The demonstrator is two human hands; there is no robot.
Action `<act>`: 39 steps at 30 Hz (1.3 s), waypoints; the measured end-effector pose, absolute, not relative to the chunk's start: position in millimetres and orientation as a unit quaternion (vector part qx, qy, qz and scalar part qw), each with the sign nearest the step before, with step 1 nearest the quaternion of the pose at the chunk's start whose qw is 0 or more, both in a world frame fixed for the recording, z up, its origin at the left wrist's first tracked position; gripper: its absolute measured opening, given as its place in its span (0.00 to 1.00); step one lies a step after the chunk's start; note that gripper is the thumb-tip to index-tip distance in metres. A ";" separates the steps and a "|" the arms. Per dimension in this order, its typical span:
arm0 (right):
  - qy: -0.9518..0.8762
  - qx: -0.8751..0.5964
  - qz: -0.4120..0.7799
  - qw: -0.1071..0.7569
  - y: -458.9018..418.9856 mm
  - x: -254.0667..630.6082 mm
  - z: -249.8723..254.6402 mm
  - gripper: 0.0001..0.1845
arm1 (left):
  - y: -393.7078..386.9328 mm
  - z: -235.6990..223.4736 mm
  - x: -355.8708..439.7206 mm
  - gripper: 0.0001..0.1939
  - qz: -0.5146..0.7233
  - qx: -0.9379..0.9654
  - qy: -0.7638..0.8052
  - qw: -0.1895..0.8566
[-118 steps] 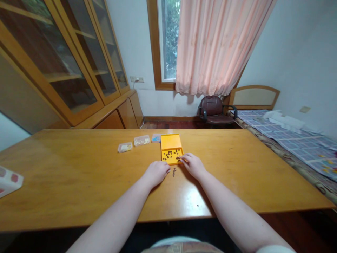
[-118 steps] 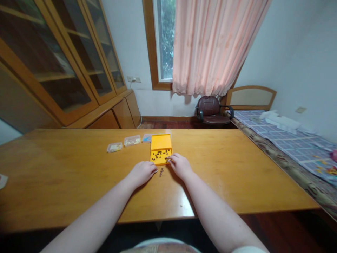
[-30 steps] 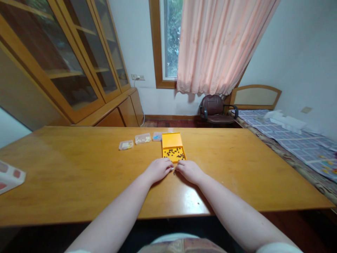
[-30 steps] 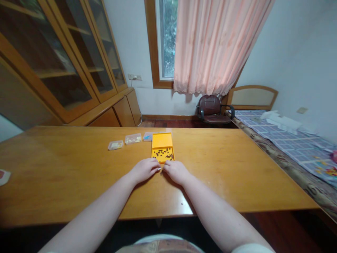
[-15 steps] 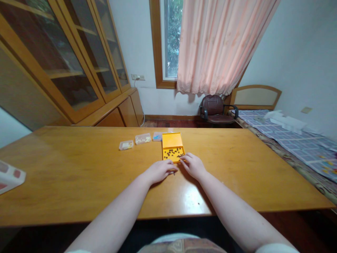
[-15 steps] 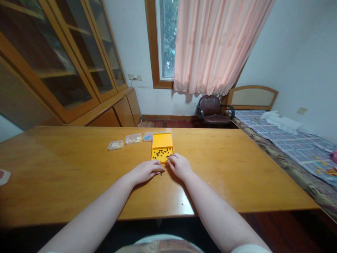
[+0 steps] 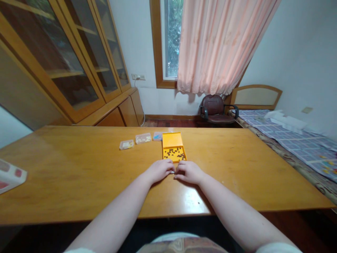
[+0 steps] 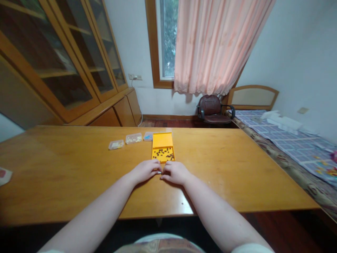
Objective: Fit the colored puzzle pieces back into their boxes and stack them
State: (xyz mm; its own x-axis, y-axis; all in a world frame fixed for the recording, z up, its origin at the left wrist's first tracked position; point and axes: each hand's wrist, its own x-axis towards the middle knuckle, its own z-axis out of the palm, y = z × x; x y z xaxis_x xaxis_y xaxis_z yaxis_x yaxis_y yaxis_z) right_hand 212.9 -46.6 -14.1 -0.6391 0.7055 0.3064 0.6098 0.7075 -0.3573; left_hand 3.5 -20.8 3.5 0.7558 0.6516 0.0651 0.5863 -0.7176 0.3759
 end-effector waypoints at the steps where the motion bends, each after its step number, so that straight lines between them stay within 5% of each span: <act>1: -0.898 -0.371 0.105 0.213 -46.5 212.9 -14.8 0.11 | -20.6 3.9 3.7 0.06 0.093 0.920 0.342 0.165; 22: -0.912 -0.380 -0.046 0.146 -49.6 203.4 -16.2 0.13 | 2.2 -9.3 3.0 0.13 0.250 0.830 0.473 0.159; 33: -0.782 -0.470 0.043 0.407 -34.1 222.8 8.8 0.14 | 3.3 -9.5 -7.4 0.15 0.312 0.794 0.477 0.211; 39: -0.775 -0.507 0.100 0.364 -3.6 222.3 5.6 0.18 | 6.2 -13.4 -8.0 0.25 0.330 0.778 0.493 0.208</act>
